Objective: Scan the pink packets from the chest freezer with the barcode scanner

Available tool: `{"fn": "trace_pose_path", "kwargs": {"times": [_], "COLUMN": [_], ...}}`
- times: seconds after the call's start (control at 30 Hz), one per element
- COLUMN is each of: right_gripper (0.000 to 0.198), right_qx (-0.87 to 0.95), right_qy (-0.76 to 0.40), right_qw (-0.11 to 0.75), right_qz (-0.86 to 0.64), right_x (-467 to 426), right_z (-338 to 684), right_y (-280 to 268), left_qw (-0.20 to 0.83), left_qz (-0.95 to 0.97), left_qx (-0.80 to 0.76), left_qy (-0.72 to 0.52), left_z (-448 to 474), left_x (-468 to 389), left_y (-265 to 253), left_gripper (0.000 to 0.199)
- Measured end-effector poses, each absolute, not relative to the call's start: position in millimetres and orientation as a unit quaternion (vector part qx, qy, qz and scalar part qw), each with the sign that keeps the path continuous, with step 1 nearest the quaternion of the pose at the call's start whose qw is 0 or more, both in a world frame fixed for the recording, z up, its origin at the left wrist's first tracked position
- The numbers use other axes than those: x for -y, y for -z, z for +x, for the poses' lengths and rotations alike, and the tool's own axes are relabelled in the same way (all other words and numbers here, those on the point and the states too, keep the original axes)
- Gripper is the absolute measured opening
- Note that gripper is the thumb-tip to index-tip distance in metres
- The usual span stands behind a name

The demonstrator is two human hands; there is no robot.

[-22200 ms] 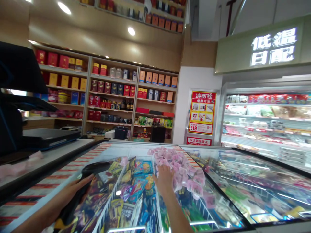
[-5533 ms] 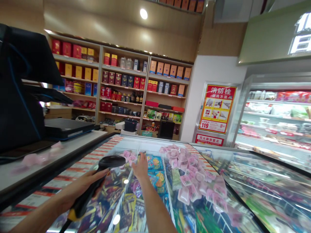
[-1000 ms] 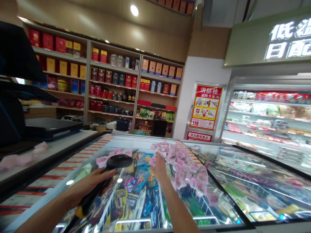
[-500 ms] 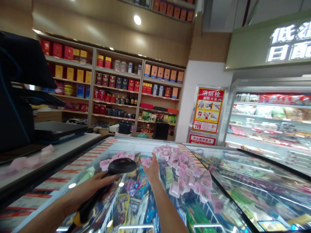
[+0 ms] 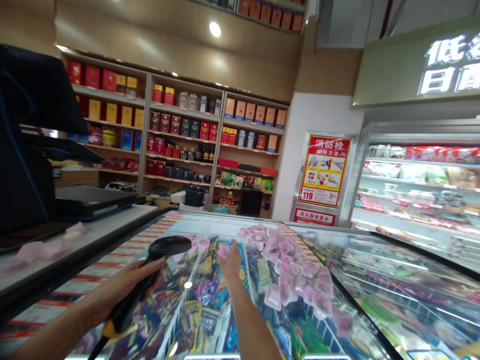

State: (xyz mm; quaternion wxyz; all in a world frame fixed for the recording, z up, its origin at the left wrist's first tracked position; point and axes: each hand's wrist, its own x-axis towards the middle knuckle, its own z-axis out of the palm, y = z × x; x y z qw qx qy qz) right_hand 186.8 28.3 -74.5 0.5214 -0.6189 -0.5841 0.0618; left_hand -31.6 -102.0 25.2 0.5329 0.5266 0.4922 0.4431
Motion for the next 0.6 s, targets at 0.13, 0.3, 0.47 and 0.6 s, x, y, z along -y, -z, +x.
{"fn": "trace_pose_path", "kwargs": {"times": [0.13, 0.3, 0.47, 0.6], "right_gripper": [0.051, 0.053, 0.063, 0.072], "right_qx": [0.583, 0.601, 0.637, 0.674], "right_qy": [-0.064, -0.07, -0.084, -0.08], "right_qw": [0.501, 0.481, 0.457, 0.455], "right_qz": [-0.637, -0.634, -0.615, -0.577], "right_x": [-44, -65, -74, -68], "right_z": [173, 147, 132, 135], "right_y": [76, 74, 74, 72], "left_qw": [0.534, 0.538, 0.542, 0.545], "left_qz": [0.522, 0.519, 0.504, 0.524], "left_qx": [-0.505, -0.5, -0.504, -0.489], "left_qy": [-0.433, -0.438, -0.445, -0.434], "left_z": [-42, -50, -45, -31], "left_x": [100, 98, 97, 93], "left_y": [-20, -18, -24, -23], "left_gripper": [0.041, 0.041, 0.04, 0.041]}}
